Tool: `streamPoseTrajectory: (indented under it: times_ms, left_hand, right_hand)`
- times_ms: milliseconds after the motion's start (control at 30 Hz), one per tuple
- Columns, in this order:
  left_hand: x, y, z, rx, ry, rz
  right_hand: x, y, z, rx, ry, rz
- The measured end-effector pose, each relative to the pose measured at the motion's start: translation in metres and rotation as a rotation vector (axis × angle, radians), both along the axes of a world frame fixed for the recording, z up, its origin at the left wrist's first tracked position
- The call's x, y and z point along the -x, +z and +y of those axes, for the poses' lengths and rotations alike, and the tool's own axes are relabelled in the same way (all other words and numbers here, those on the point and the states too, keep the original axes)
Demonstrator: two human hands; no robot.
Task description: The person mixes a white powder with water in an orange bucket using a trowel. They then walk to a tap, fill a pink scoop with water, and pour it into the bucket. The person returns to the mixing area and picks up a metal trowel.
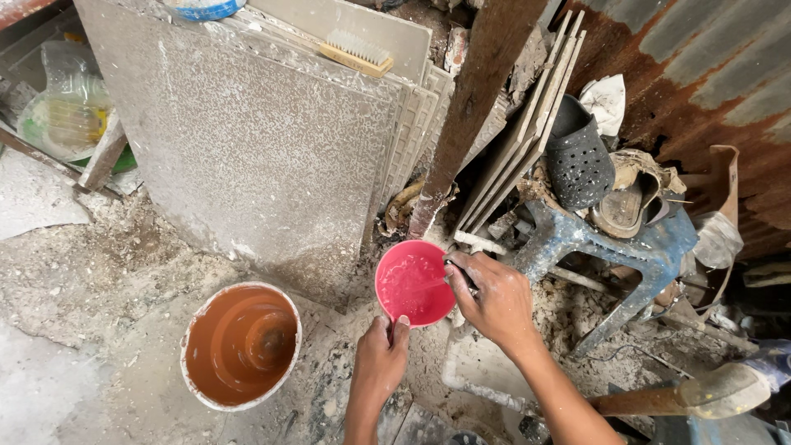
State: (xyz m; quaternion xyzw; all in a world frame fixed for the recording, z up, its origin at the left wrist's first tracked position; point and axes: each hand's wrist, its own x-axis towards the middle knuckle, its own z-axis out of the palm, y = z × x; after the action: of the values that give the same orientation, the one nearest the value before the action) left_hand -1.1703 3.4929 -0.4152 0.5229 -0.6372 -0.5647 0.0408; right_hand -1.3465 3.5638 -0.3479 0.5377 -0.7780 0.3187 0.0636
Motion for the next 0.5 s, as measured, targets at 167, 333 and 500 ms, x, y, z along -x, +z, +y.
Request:
streamPoseTrajectory:
  times_ms: [167, 333, 500]
  left_hand:
    - [0.001, -0.003, 0.0, 0.007, -0.002, 0.012]
    - [0.002, -0.006, 0.0, -0.045, -0.012, -0.031]
    - [0.001, -0.01, 0.002, 0.042, 0.0, 0.011]
  right_hand:
    - [0.001, -0.004, 0.001, -0.009, -0.011, -0.015]
    - [0.004, -0.012, 0.002, -0.035, -0.06, -0.031]
    - [0.006, -0.015, 0.003, 0.045, -0.01, -0.017]
